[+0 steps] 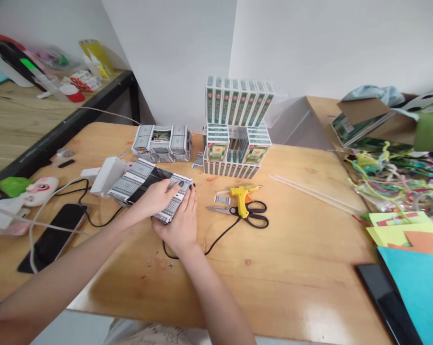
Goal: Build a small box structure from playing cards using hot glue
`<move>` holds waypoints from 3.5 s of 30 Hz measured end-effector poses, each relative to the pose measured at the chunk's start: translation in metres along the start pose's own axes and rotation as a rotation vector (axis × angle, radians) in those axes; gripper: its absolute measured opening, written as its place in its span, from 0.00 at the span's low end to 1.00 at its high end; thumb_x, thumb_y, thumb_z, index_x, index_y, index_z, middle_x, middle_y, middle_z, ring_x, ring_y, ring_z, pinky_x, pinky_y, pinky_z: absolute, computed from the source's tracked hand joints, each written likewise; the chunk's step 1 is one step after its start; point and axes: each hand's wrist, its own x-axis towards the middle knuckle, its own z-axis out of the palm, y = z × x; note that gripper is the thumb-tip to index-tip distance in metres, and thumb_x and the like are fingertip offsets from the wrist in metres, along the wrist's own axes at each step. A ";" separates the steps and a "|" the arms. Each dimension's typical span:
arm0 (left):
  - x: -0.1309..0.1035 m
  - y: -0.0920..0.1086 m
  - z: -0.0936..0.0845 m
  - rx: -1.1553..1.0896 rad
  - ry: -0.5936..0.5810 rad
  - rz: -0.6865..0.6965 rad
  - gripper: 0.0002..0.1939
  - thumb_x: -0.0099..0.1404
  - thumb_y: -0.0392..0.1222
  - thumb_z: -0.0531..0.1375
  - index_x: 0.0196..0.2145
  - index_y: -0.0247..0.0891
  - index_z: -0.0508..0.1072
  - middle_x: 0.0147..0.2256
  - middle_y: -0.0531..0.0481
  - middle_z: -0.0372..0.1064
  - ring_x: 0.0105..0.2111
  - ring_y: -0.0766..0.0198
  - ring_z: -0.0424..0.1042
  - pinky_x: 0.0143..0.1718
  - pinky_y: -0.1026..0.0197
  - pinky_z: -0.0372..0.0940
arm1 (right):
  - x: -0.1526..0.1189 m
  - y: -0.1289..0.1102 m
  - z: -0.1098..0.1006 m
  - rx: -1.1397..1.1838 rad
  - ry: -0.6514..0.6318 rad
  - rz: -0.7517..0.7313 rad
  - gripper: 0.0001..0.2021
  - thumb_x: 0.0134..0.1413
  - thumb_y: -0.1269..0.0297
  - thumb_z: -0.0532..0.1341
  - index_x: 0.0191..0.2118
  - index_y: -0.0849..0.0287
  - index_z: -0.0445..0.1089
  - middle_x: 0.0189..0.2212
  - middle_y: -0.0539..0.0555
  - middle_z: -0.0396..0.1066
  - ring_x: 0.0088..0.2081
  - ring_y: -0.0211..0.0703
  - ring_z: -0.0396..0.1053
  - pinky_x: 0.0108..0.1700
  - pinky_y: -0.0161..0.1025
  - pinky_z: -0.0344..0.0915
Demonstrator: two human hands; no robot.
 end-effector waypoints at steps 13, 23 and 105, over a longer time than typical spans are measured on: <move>0.001 -0.002 0.003 0.013 -0.003 0.007 0.22 0.67 0.52 0.42 0.36 0.35 0.68 0.35 0.40 0.73 0.37 0.54 0.73 0.36 0.59 0.63 | 0.000 0.000 0.000 -0.007 -0.007 -0.007 0.50 0.40 0.52 0.63 0.62 0.76 0.38 0.61 0.77 0.45 0.63 0.64 0.43 0.58 0.60 0.53; -0.003 0.002 0.001 0.076 -0.043 -0.073 0.24 0.67 0.54 0.40 0.40 0.34 0.67 0.38 0.35 0.73 0.39 0.50 0.74 0.37 0.57 0.64 | 0.000 0.000 0.000 -0.010 -0.008 -0.015 0.49 0.40 0.53 0.62 0.62 0.77 0.38 0.61 0.78 0.44 0.64 0.65 0.40 0.58 0.61 0.52; -0.017 0.032 0.002 0.464 0.082 -0.126 0.29 0.67 0.53 0.35 0.40 0.27 0.65 0.28 0.33 0.73 0.32 0.45 0.75 0.31 0.52 0.65 | 0.001 0.001 -0.005 -0.065 -0.117 -0.056 0.46 0.45 0.57 0.59 0.64 0.77 0.36 0.62 0.74 0.42 0.65 0.63 0.33 0.60 0.60 0.47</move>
